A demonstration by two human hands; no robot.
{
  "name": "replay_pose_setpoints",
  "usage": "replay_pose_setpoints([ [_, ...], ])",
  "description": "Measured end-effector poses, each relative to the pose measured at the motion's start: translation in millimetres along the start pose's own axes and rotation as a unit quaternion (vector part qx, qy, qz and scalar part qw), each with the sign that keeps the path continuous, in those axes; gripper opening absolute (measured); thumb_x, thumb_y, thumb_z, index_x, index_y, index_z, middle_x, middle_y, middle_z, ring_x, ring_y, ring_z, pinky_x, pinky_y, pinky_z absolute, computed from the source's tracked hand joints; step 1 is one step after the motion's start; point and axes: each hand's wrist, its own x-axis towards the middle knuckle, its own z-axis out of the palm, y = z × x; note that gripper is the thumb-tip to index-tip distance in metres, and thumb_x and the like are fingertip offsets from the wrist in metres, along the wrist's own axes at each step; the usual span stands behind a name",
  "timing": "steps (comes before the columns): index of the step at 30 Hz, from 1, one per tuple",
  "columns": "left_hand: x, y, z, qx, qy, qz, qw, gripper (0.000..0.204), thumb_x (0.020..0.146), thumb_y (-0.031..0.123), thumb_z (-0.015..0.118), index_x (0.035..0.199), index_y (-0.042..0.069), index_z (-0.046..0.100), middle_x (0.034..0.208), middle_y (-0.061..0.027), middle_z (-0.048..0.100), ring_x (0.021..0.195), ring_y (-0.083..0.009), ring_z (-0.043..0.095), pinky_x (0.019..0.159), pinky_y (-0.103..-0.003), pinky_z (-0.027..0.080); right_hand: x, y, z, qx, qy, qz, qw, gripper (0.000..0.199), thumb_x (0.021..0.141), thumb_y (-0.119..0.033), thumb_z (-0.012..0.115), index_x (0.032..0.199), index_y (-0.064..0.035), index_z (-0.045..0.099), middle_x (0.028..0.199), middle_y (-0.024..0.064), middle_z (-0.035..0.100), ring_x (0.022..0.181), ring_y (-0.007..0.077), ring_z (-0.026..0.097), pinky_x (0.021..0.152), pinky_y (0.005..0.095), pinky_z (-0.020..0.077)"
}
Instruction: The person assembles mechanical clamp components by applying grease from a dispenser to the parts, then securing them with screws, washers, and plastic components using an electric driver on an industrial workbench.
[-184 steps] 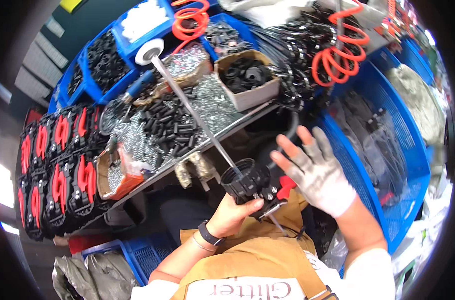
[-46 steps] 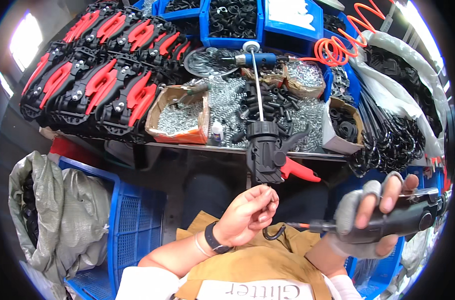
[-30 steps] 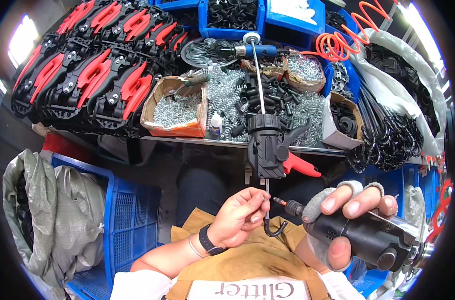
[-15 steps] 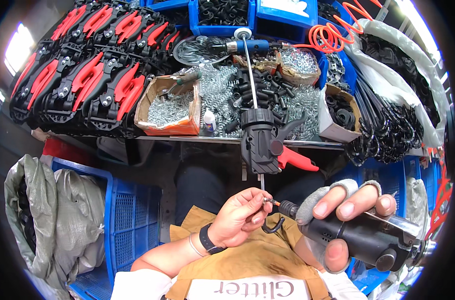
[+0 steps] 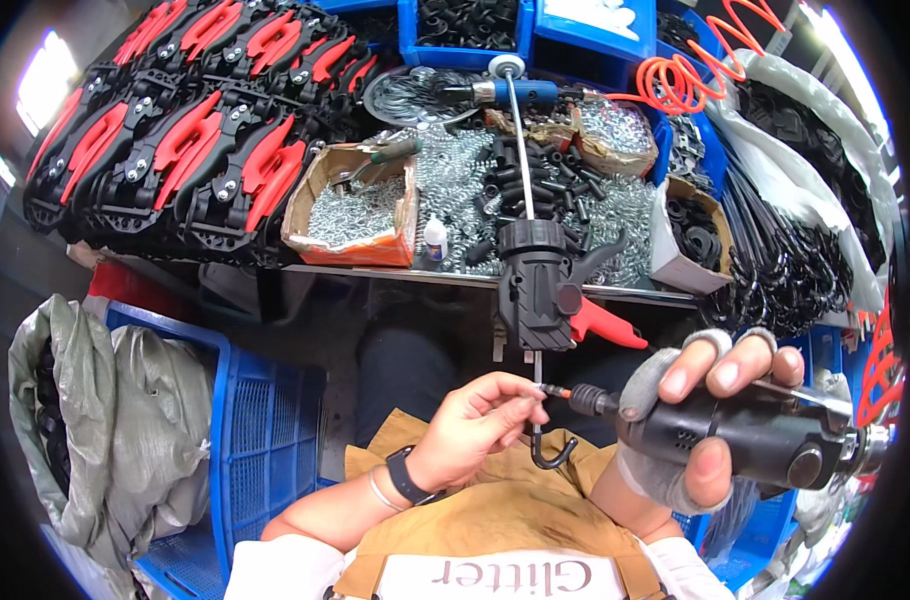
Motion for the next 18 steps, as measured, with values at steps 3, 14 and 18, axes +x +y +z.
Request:
replay_pose_setpoints([
  [3, -5, 24, -12, 0.124, 0.131, 0.051, 0.982, 0.020, 0.100, 0.017, 0.064, 0.116, 0.005, 0.060, 0.079, 0.0020, 0.058, 0.064, -0.0029, 0.048, 0.057, -0.019, 0.038, 15, 15, 5, 0.019, 0.024, 0.012, 0.999, 0.066, 0.084, -0.011, 0.072, 0.141, -0.0025, 0.039, 0.114, 0.0131, 0.051, 0.094, 0.0268, 0.056, 0.055, 0.0336, 0.0559],
  [14, 75, 49, -37, 0.422, 0.097, 0.029, 0.901, 0.042, 0.091, 0.040, 0.074, 0.082, 0.002, 0.059, 0.067, 0.0027, 0.054, 0.063, -0.0054, 0.046, 0.057, -0.025, 0.042, 50, 92, 8, -0.094, -0.004, 0.032, 0.995, 0.065, 0.082, -0.015, 0.075, 0.137, -0.0056, 0.041, 0.100, 0.0130, 0.062, 0.086, 0.0242, 0.064, 0.075, 0.0389, 0.0564],
  [18, 85, 43, -34, 0.331, 0.066, 0.049, 0.940, 0.041, 0.090, 0.040, 0.075, 0.084, 0.001, 0.065, 0.064, 0.0051, 0.052, 0.061, -0.0051, 0.041, 0.055, -0.025, 0.040, 42, 109, -4, -0.094, -0.054, 0.044, 0.993, 0.065, 0.083, -0.015, 0.075, 0.137, -0.0057, 0.040, 0.099, 0.0135, 0.062, 0.084, 0.0235, 0.064, 0.075, 0.0379, 0.0560],
])
